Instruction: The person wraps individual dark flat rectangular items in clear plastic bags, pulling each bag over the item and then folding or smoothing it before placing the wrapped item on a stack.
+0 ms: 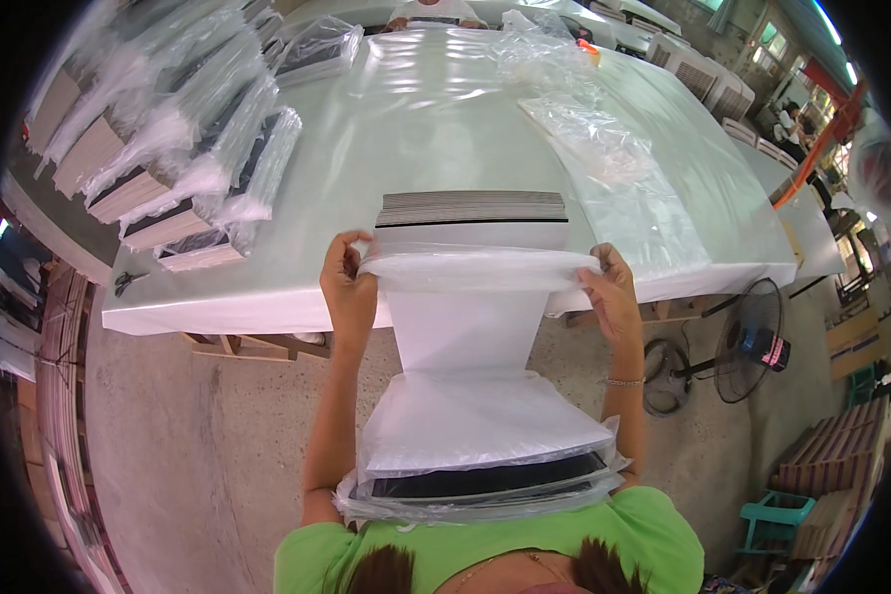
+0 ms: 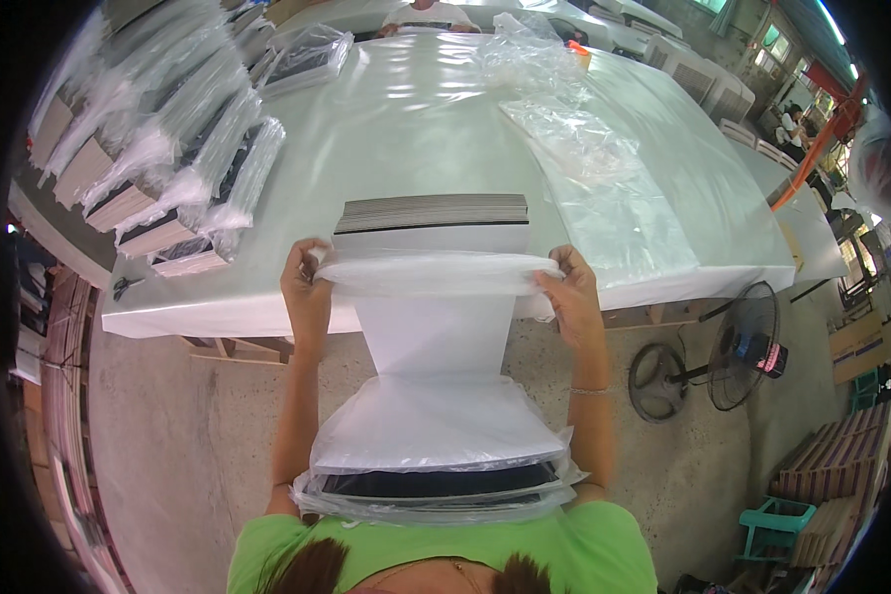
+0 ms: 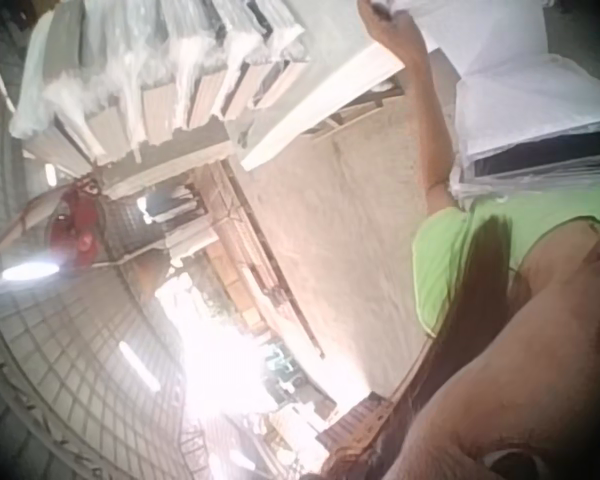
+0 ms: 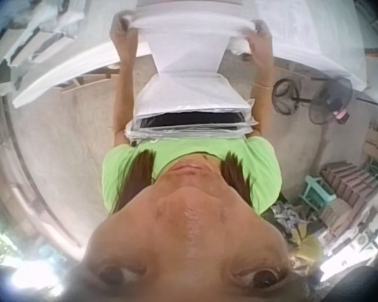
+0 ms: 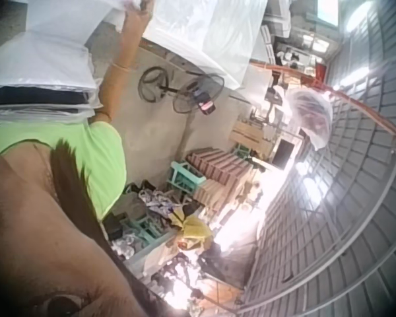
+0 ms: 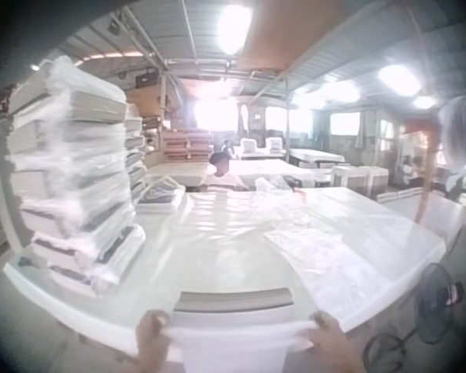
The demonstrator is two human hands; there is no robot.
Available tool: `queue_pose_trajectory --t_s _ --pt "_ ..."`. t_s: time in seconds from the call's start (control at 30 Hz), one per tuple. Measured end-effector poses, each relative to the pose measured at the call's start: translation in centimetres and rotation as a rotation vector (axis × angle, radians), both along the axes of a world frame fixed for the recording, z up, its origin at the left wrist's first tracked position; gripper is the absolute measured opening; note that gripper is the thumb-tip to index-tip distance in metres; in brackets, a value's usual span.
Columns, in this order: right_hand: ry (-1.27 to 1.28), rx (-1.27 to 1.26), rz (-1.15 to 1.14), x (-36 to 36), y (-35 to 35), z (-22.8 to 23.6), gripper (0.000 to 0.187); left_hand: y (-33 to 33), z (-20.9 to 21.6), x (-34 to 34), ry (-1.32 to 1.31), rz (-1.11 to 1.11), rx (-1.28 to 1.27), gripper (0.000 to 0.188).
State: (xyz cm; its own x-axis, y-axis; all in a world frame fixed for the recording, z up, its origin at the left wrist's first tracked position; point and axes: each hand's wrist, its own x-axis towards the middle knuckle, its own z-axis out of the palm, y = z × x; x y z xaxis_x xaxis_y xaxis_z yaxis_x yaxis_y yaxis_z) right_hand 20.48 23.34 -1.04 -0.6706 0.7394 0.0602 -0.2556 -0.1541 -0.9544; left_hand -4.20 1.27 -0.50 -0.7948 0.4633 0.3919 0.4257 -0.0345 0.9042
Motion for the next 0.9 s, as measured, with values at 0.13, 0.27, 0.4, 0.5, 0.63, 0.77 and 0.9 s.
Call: queue_pose_trajectory --t_s 0.13,0.27,0.4,0.5,0.63,0.77,0.9 --pt "-0.07 0.503 -0.316 -1.9 -0.4 0.3 0.037 0.8 1.0 1.2 0.457 0.18 -0.247 0.072" --pt "-0.086 0.679 -0.42 -2.6 -1.4 1.8 0.044 0.1 1.6 1.8 0.423 0.11 -0.231 0.07" --pt "-0.059 0.677 -0.364 -1.7 -1.1 1.9 0.048 -1.5 3.0 3.2 0.272 -0.014 -0.15 0.07" --pt "-0.016 0.428 -0.238 0.0 -0.3 1.0 0.047 -2.4 2.6 2.3 0.113 -0.18 -0.082 0.066" --pt "0.212 -0.027 -0.042 1.1 -0.7 -0.2 0.041 -4.1 1.1 1.0 -0.39 -0.386 0.163 0.058" --pt "0.368 -0.556 0.31 1.6 -1.1 -1.1 0.028 -4.5 2.5 3.4 -1.034 -0.545 0.374 0.066" --pt "0.186 -0.668 0.247 3.3 -2.2 -3.3 0.026 -6.7 -6.2 1.8 -1.149 -0.653 0.208 0.055"
